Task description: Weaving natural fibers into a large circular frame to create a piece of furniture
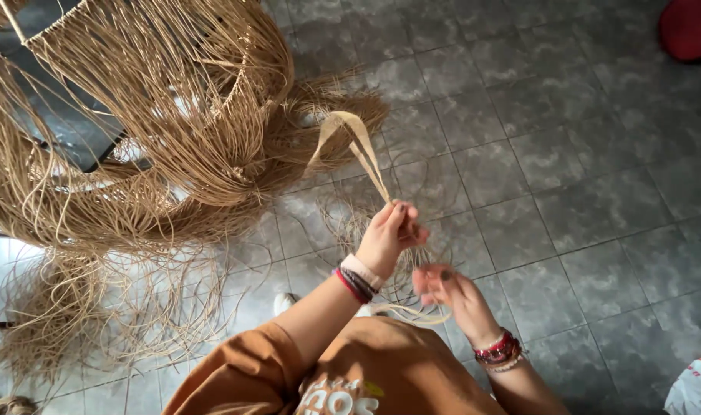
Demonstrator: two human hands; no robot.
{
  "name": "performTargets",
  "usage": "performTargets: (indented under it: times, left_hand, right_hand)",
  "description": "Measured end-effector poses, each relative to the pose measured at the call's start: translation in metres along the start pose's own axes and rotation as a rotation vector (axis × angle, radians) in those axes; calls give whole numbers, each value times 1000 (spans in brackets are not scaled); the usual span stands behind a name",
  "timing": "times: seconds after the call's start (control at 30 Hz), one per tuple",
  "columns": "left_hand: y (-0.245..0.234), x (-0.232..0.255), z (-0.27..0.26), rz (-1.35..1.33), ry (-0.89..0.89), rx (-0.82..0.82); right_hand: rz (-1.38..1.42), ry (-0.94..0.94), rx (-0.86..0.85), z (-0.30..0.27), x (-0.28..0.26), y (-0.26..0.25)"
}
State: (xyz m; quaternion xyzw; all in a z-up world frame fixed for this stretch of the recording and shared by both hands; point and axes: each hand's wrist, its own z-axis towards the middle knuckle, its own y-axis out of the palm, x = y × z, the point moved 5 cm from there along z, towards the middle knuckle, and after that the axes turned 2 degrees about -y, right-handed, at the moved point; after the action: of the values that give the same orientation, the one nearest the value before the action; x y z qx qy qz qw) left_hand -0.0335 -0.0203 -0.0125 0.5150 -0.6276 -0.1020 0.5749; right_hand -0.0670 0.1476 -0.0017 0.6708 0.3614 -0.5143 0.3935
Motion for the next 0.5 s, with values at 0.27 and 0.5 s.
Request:
performTargets:
  times: [0.27, 0.5]
  left_hand:
    - [-36, -30, -23, 594, 151, -48]
    - [-33, -63, -42, 1194, 230, -81]
  right_hand:
    - [-47, -1, -130, 39, -19, 3]
    - [-333, -112, 119, 70, -28, 29]
